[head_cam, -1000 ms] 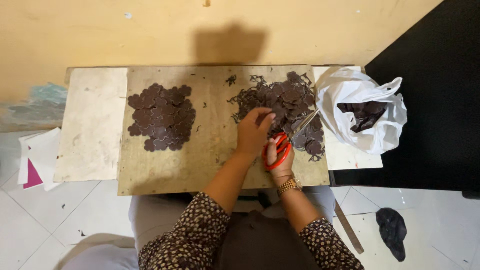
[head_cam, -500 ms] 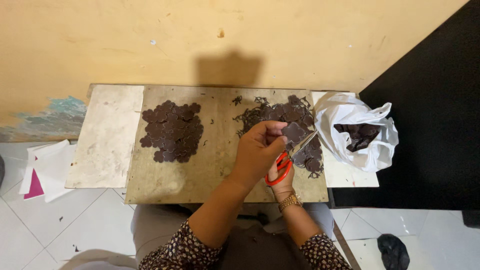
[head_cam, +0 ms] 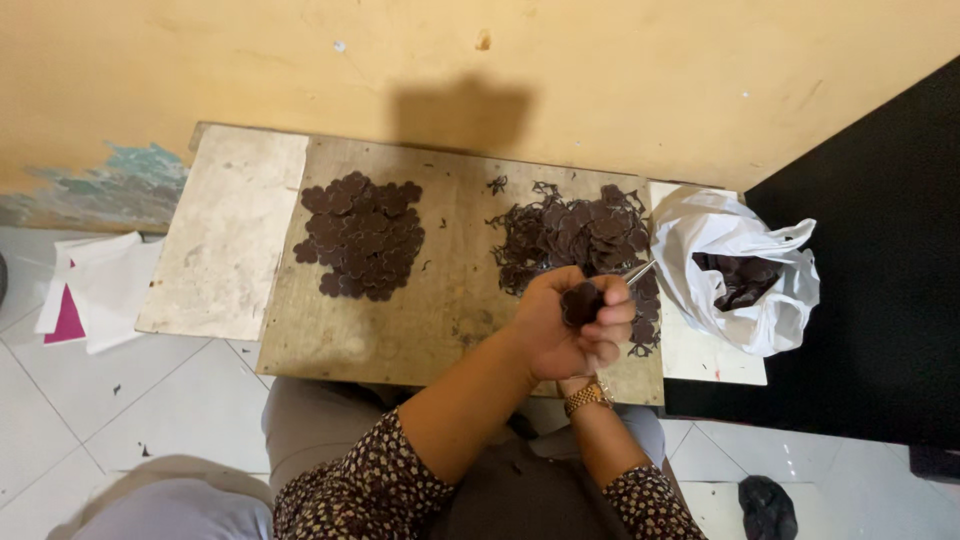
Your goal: The person sits on the floor and uses red-handled scissors to trim dark brown flower-shaped cutouts on a low wooden table. They pick up each piece, trim the edges, and place the finished cutouts into a growing pile on the left side of the table.
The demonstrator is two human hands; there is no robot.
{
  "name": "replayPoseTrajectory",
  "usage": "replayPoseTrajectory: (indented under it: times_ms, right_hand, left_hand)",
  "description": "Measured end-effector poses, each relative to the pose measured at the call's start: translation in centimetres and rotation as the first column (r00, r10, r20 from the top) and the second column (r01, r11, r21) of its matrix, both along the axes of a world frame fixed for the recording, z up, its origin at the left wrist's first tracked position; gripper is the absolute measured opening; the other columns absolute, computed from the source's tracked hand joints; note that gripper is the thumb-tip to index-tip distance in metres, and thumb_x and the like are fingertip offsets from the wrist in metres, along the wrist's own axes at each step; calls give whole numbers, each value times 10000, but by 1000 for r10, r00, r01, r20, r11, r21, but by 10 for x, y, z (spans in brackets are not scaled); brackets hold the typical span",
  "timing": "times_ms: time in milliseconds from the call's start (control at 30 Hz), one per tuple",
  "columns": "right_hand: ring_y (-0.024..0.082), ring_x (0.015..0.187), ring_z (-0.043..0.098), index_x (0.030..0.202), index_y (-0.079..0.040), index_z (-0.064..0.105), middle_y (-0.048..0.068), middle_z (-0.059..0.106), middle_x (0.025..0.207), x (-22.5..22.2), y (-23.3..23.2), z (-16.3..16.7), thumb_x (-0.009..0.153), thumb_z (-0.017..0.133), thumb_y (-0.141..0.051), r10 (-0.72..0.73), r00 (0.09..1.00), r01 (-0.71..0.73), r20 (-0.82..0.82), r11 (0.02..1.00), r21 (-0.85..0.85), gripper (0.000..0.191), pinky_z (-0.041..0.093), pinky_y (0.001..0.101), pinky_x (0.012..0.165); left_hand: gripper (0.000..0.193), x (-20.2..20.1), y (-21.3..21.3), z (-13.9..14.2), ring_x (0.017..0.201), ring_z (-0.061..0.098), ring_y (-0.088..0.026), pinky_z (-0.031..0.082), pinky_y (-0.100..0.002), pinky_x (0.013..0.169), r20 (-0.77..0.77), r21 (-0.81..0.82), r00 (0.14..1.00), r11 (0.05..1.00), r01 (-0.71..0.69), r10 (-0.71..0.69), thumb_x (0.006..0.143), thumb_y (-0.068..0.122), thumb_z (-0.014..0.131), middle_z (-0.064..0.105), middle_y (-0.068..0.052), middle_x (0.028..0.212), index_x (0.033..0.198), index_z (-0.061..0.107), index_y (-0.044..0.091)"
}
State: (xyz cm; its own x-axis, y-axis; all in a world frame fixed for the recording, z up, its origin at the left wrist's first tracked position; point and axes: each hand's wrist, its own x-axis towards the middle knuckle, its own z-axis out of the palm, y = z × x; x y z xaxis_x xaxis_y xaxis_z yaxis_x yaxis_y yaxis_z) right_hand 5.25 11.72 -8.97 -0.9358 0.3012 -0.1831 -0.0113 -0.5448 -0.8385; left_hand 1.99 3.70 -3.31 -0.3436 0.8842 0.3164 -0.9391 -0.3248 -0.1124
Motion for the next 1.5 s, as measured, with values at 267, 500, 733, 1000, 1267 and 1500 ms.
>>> replayPoseTrajectory:
  times_ms: [267, 500, 733, 1000, 1267, 1500]
  right_hand:
    - [168, 1105, 650, 1270, -74, 570, 44, 679, 1175, 2, 1, -3, 983, 532, -257, 3, 1000, -2, -12, 1000, 27, 343, 536, 312, 924]
    - [145, 1097, 642, 1278, -67, 553, 26, 666, 1179, 2, 1, -15, 979, 551, -229, 20, 1000, -19, -24, 999, 42, 340, 534, 296, 922]
    - [122, 1089, 633, 1285, -60, 537, 9, 653, 1182, 3, -3, -14, 975, 570, -202, 32, 999, -30, -38, 999, 43, 343, 532, 280, 919]
    - [96, 1079, 624, 1294, -52, 518, -11, 638, 1186, 7, -4, -9, 970, 592, -171, -31, 998, 30, -62, 999, -22, 352, 529, 261, 917]
    - [94, 669, 581, 1157, -52, 555, 22, 621, 906, 30, 12, -11, 1023, 667, -173, -27, 999, 37, -27, 805, 592, 213, 475, 257, 566]
    - [102, 661, 480, 1199, -77, 504, 18, 553, 884, 61, 27, 27, 1007, 653, -391, 221, 951, -158, -217, 949, 273, 397, 396, 261, 566]
  left_hand:
    - [684, 4, -2, 1, 1507, 396, -437, 515, -552, 1072, 7, 39, 1000, 999, 10, -10, 1019, 306, 362, 398, -337, 1590, 1537, 415, -137]
    - [696, 11, -4, 2, 1554, 295, -445, 443, -568, 1148, 0, 107, 1000, 994, -7, 7, 1028, 313, 328, 275, -337, 1625, 1551, 343, -145]
    - [417, 8, -1, -8, 746, 586, -189, 444, -308, 651, -42, 121, 990, 984, -128, 134, 1011, 274, 358, 650, -153, 970, 1068, 639, -28]
    - [166, -1, -14, 7, 523, 387, -127, 323, -268, 486, -173, -562, 911, 723, -403, 374, 892, 282, 472, 542, -16, 685, 835, 523, 135]
    - [126, 0, -33, 24, 653, 570, -101, 437, -232, 583, -675, -516, 646, 398, -759, 357, 929, 136, 731, 622, -17, 739, 995, 672, 46]
    - [189, 4, -37, 36, 768, 649, -101, 488, -235, 651, -751, -460, 543, 293, -838, 375, 925, 134, 744, 720, -41, 880, 1071, 701, 23]
